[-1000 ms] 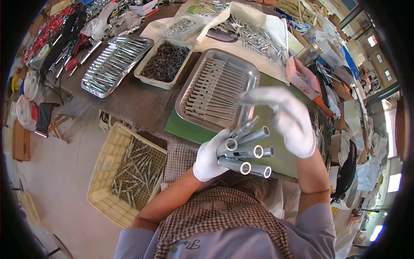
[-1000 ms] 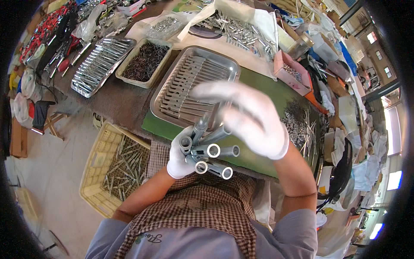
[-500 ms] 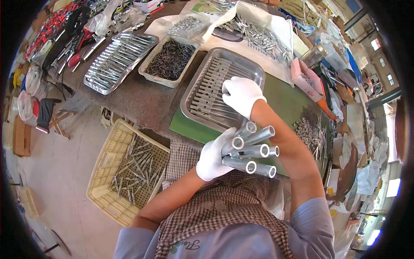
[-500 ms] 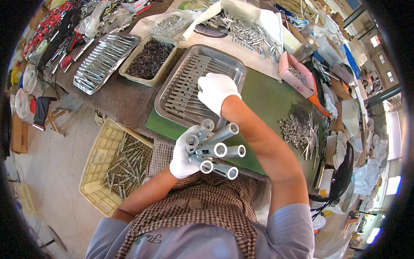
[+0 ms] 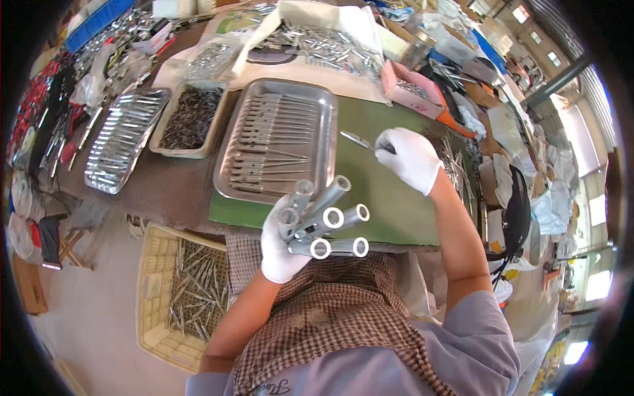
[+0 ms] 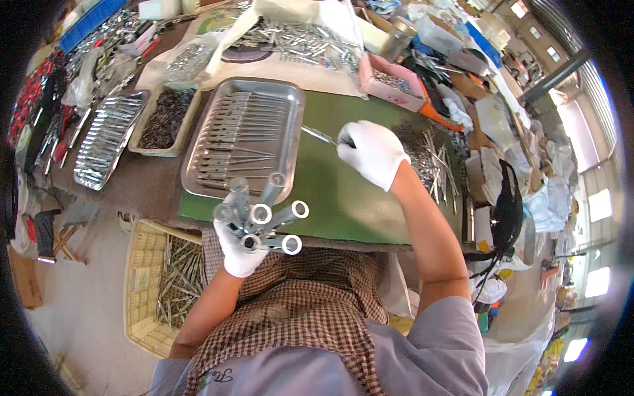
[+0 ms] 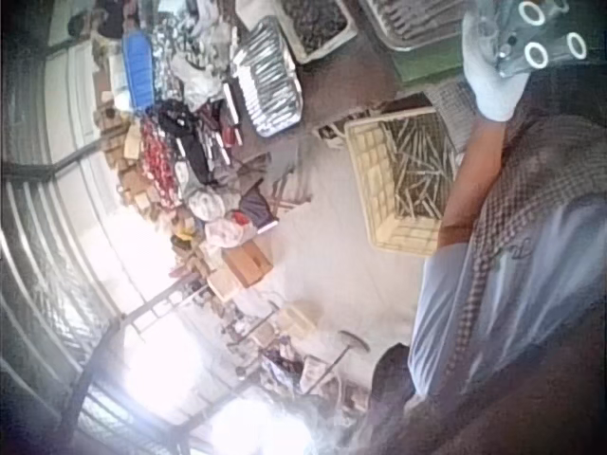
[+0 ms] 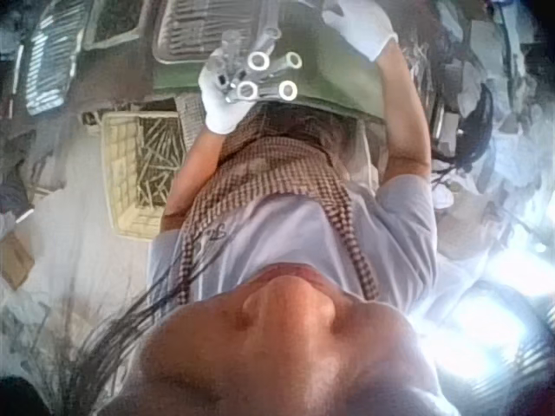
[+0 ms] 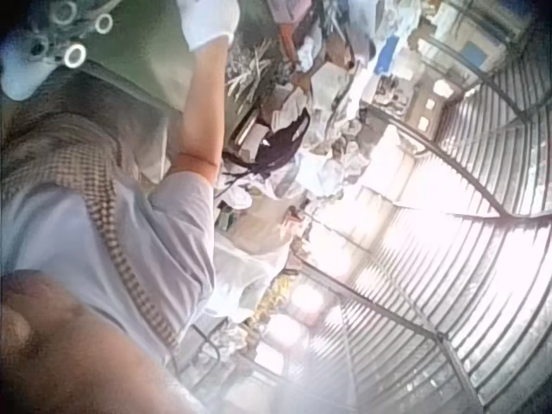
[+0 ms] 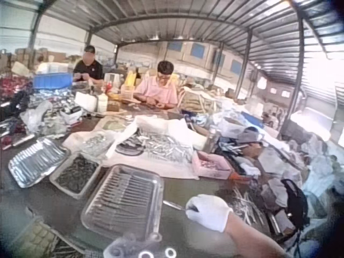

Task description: The person puts on gloves, picks up metal parts from the table, and assembles hinges by inserting pins into cylindrical metal tubes by hand.

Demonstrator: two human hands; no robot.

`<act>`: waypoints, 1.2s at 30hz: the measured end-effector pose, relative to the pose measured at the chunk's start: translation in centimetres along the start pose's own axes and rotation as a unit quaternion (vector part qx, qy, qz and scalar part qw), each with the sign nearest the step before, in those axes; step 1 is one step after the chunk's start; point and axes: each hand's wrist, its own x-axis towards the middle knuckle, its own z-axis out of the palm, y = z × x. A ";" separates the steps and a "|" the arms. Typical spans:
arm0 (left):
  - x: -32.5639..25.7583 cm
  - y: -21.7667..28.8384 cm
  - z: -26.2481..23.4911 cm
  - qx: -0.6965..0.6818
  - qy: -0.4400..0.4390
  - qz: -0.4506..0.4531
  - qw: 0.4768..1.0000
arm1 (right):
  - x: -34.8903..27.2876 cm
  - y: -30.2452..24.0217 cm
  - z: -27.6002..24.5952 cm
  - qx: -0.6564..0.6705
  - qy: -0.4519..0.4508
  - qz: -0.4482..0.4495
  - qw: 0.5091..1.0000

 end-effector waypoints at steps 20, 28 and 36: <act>0.2 -0.8 0.4 0.027 0.067 0.032 0.997 | -1.7 3.9 5.6 0.029 0.079 -0.005 0.996; 0.9 0.3 -0.2 -0.396 -0.030 -0.174 0.901 | -2.1 2.3 5.8 0.050 0.061 -0.008 0.997; -0.1 -0.3 -0.3 -0.228 -0.055 -0.048 0.971 | -3.0 -3.2 -2.4 0.476 0.136 -0.043 0.868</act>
